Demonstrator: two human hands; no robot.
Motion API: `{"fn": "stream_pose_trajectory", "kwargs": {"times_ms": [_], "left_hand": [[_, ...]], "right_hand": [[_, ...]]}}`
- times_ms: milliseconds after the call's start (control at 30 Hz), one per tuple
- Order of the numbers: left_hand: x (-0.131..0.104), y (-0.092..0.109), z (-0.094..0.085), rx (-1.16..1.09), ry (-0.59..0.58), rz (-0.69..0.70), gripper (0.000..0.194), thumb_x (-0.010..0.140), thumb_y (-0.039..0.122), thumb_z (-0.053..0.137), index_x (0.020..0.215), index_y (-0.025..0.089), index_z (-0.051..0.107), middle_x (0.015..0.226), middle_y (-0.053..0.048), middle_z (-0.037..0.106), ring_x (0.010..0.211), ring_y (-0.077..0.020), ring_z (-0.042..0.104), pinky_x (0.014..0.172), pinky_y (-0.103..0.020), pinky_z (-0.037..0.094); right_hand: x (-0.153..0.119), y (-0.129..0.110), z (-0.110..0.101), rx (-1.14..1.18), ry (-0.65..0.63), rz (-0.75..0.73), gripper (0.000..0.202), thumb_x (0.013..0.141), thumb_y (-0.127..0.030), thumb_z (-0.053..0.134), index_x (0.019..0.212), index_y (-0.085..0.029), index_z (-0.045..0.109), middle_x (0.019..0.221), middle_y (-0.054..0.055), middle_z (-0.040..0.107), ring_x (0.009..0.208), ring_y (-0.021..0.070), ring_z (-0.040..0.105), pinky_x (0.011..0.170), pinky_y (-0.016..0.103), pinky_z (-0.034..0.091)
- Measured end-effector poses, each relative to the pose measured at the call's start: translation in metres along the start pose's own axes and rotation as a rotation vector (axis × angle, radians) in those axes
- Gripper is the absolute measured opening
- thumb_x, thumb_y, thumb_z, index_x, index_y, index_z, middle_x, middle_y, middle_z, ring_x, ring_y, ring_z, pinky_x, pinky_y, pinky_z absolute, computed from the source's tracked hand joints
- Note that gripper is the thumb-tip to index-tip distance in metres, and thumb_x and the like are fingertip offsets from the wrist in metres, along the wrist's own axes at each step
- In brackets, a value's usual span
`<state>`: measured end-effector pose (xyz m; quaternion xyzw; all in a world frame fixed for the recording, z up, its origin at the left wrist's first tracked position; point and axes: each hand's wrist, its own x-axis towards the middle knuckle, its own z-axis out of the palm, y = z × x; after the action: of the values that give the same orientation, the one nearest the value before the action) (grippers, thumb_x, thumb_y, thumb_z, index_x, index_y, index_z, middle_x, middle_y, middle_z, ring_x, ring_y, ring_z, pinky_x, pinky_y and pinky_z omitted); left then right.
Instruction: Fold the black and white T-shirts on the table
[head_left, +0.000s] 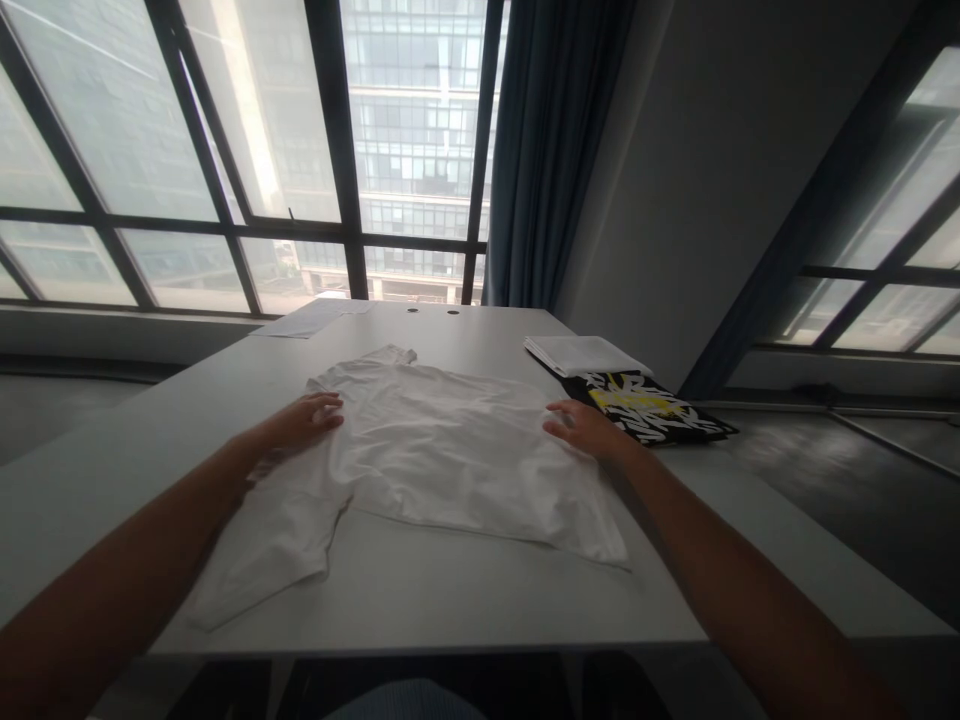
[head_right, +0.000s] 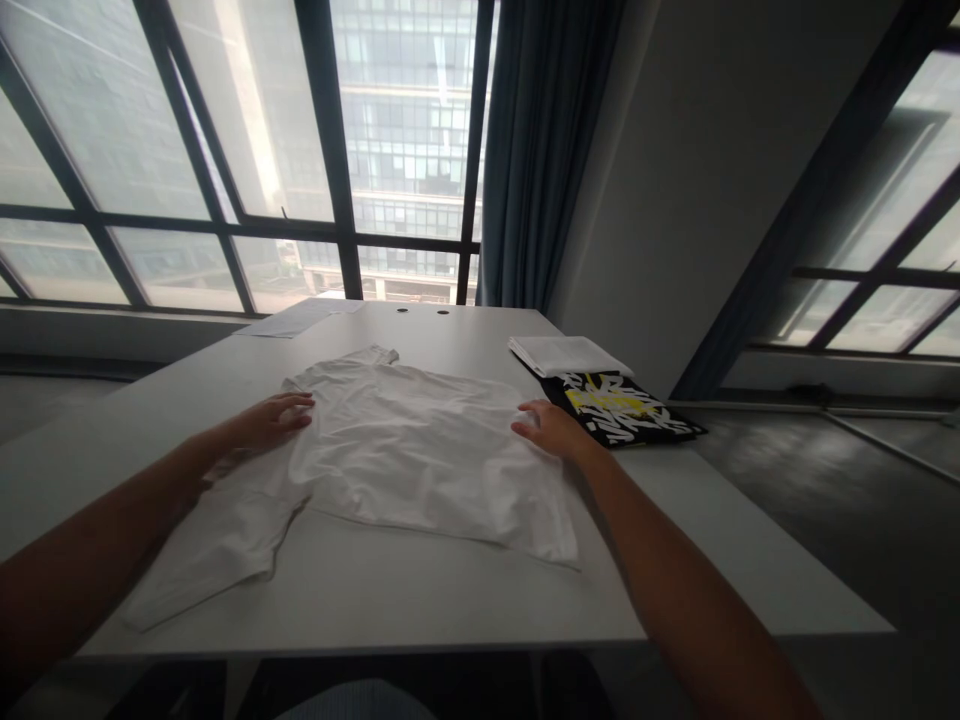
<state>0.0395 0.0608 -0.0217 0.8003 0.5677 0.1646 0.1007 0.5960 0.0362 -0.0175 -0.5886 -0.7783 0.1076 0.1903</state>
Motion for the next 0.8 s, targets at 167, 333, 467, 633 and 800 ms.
{"fn": "stream_pose_trajectory", "kwargs": {"times_ms": [167,333,467,633,800], "left_hand": [[0.009,-0.020,0.011,0.066,-0.158,-0.016,0.122,0.063,0.096,0.045,0.152,0.012,0.048,0.163,-0.017,0.035,0.150,-0.0337,0.034,0.122,-0.039,0.027],[0.017,-0.042,0.001,0.174,-0.265,-0.111,0.123,0.062,0.088,0.054,0.159,0.015,0.036,0.168,-0.016,0.022,0.153,-0.0349,0.026,0.122,-0.039,0.027],[0.031,-0.038,-0.013,0.204,-0.303,-0.167,0.117,0.062,0.090,0.052,0.154,0.018,0.047,0.161,-0.014,0.041,0.143,-0.0354,0.045,0.111,-0.035,0.040],[0.067,-0.006,-0.021,0.416,-0.201,-0.302,0.092,0.080,0.089,0.029,0.114,0.017,0.077,0.118,-0.017,0.074,0.111,-0.0378,0.067,0.095,-0.042,0.049],[0.115,-0.009,0.008,0.381,-0.142,-0.070,0.089,0.088,0.074,0.036,0.151,0.012,0.049,0.154,-0.017,0.050,0.139,-0.0331,0.048,0.111,-0.038,0.038]], "right_hand": [[0.009,0.013,0.032,-0.070,-0.062,0.021,0.069,0.094,-0.060,0.051,0.148,-0.016,0.051,0.156,0.017,0.046,0.145,0.0301,0.042,0.122,0.041,0.029],[0.031,0.029,0.042,-0.142,-0.145,0.084,0.087,0.092,-0.075,0.043,0.156,-0.018,0.041,0.166,0.014,0.030,0.155,0.0335,0.019,0.127,0.046,0.016],[0.059,0.040,0.030,-0.130,-0.220,0.078,0.100,0.085,-0.082,0.048,0.158,-0.013,0.039,0.167,0.016,0.028,0.155,0.0339,0.020,0.127,0.043,0.016],[0.095,0.050,0.016,-0.076,-0.280,0.047,0.109,0.070,-0.080,0.069,0.155,-0.017,0.045,0.162,0.014,0.038,0.149,0.0361,0.035,0.125,0.042,0.025],[0.119,0.057,0.014,-0.011,-0.285,0.073,0.107,0.066,-0.077,0.075,0.153,-0.022,0.048,0.159,0.011,0.044,0.143,0.0353,0.045,0.122,0.042,0.033]]}}
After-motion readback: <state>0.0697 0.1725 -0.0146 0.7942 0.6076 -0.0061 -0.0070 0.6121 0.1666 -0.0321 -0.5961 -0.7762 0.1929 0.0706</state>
